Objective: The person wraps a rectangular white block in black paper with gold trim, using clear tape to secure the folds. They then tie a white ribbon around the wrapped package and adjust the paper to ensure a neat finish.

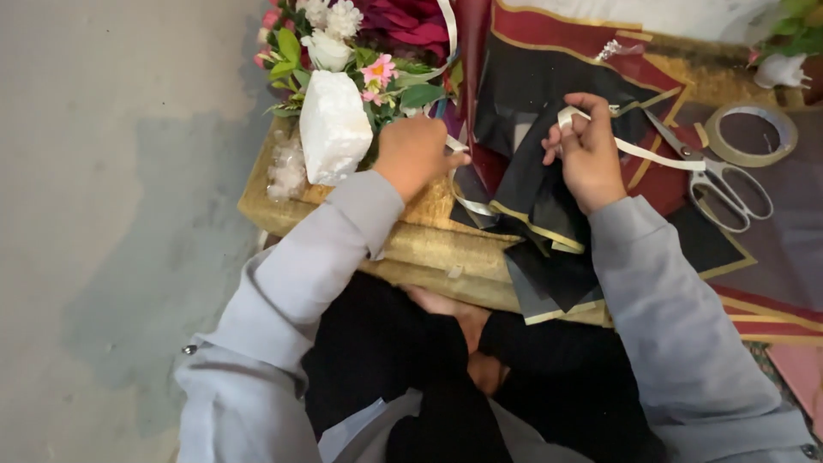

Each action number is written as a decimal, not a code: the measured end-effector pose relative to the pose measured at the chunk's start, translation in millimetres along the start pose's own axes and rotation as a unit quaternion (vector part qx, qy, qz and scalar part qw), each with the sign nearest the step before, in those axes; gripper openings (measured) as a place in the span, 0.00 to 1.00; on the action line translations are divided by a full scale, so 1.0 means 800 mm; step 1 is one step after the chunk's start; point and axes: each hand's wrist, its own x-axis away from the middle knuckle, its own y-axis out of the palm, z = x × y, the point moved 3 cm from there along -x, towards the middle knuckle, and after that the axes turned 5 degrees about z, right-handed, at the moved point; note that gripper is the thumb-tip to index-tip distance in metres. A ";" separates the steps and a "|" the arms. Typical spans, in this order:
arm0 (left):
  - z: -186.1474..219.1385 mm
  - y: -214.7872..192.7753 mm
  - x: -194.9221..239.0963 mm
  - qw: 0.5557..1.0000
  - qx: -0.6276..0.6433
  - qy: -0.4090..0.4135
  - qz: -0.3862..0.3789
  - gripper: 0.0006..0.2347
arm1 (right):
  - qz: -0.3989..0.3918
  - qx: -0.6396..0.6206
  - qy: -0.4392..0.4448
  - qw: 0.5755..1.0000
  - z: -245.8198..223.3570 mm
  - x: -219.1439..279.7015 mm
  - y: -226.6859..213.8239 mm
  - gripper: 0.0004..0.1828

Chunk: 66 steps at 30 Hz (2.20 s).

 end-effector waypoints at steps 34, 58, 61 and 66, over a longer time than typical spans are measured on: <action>0.027 0.023 0.023 0.701 0.682 -0.208 0.015 0.19 | -0.071 0.034 -0.065 0.995 -0.027 0.000 0.007 0.20; 0.054 -0.001 0.047 0.952 0.235 0.131 -0.148 0.14 | -0.131 0.194 -0.071 0.970 -0.093 0.015 0.025 0.19; 0.051 -0.002 0.050 0.946 0.258 0.073 -0.181 0.14 | -0.135 0.202 -0.078 0.967 -0.086 0.013 0.025 0.20; 0.034 0.025 0.039 0.950 0.199 -0.002 -0.241 0.12 | -0.130 0.158 -0.035 0.978 -0.082 0.011 0.018 0.18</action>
